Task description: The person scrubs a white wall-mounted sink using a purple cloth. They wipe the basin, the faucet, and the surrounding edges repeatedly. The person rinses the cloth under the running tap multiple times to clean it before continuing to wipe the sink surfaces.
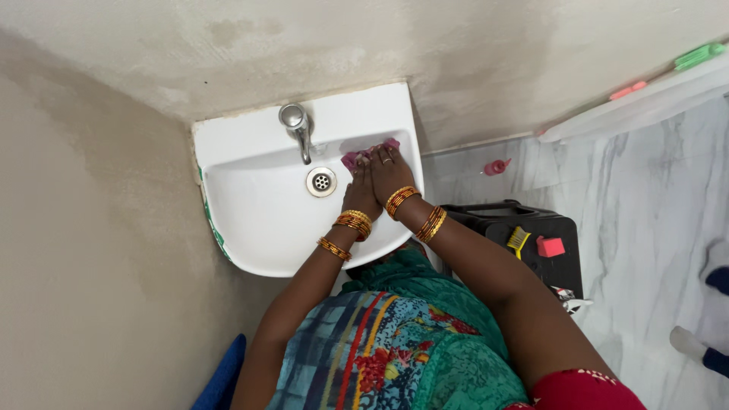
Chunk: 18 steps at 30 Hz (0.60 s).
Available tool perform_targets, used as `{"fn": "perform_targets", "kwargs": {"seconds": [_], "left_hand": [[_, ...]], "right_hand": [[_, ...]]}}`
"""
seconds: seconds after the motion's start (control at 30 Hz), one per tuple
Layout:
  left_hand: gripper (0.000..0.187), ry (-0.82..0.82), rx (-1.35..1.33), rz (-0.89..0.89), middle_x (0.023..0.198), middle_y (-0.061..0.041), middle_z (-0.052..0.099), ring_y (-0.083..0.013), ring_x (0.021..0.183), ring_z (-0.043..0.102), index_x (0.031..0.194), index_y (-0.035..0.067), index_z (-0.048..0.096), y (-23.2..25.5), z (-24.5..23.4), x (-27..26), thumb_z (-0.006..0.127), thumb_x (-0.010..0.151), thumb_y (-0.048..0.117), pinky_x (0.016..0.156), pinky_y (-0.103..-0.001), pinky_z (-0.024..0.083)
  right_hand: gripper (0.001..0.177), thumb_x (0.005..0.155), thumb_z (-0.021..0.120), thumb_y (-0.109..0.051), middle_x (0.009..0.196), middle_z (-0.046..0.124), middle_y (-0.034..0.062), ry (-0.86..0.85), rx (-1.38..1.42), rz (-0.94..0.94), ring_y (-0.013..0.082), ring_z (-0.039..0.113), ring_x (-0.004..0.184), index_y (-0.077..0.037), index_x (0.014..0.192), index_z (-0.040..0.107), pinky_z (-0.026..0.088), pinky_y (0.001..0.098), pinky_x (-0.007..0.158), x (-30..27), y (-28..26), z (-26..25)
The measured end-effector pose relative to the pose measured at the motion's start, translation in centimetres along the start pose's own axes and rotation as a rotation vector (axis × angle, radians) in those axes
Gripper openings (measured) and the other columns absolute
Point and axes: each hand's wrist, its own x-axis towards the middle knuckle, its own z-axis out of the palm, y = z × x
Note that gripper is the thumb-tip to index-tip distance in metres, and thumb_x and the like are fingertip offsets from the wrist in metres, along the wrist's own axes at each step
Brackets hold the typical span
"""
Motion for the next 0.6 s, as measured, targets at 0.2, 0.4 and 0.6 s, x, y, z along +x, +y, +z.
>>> {"fn": "perform_targets", "kwargs": {"seconds": [0.2,0.4,0.6], "left_hand": [[0.096,-0.083,0.036,-0.065,0.17,-0.017,0.013,-0.0357,0.155,0.022,0.162,0.005,0.013,1.1,-0.9,-0.3,0.063,0.091,0.046,0.12,-0.054,0.029],[0.084,-0.097,0.024,0.01,0.165,-0.016,0.026,-0.0313,0.15,0.029,0.158,0.006,0.023,1.5,-0.8,-2.2,0.063,0.091,0.037,0.117,-0.054,0.032],[0.037,-0.136,-0.003,-0.113,0.118,-0.013,0.075,-0.0337,0.107,0.072,0.133,0.019,0.064,3.4,-3.3,-4.2,0.057,0.098,0.027,0.094,-0.047,0.057]], "right_hand": [[0.055,0.101,0.041,-0.028,0.158,0.041,0.0167,-0.115,0.012,0.04,0.028,0.034,0.148,-0.002,0.15,0.045,0.016,0.0439,0.123,0.5,-0.4,3.1],[0.057,0.097,0.047,-0.027,0.157,0.041,0.0196,-0.182,-0.061,0.026,0.0304,0.034,0.148,-0.002,0.148,0.047,0.018,0.0458,0.121,-1.6,-0.8,2.2],[0.033,0.1,0.053,-0.018,0.132,0.069,0.0165,-0.345,0.025,-0.068,0.0319,0.058,0.13,-0.004,0.123,0.072,0.033,0.0463,0.119,-3.9,-0.6,-3.6]]}}
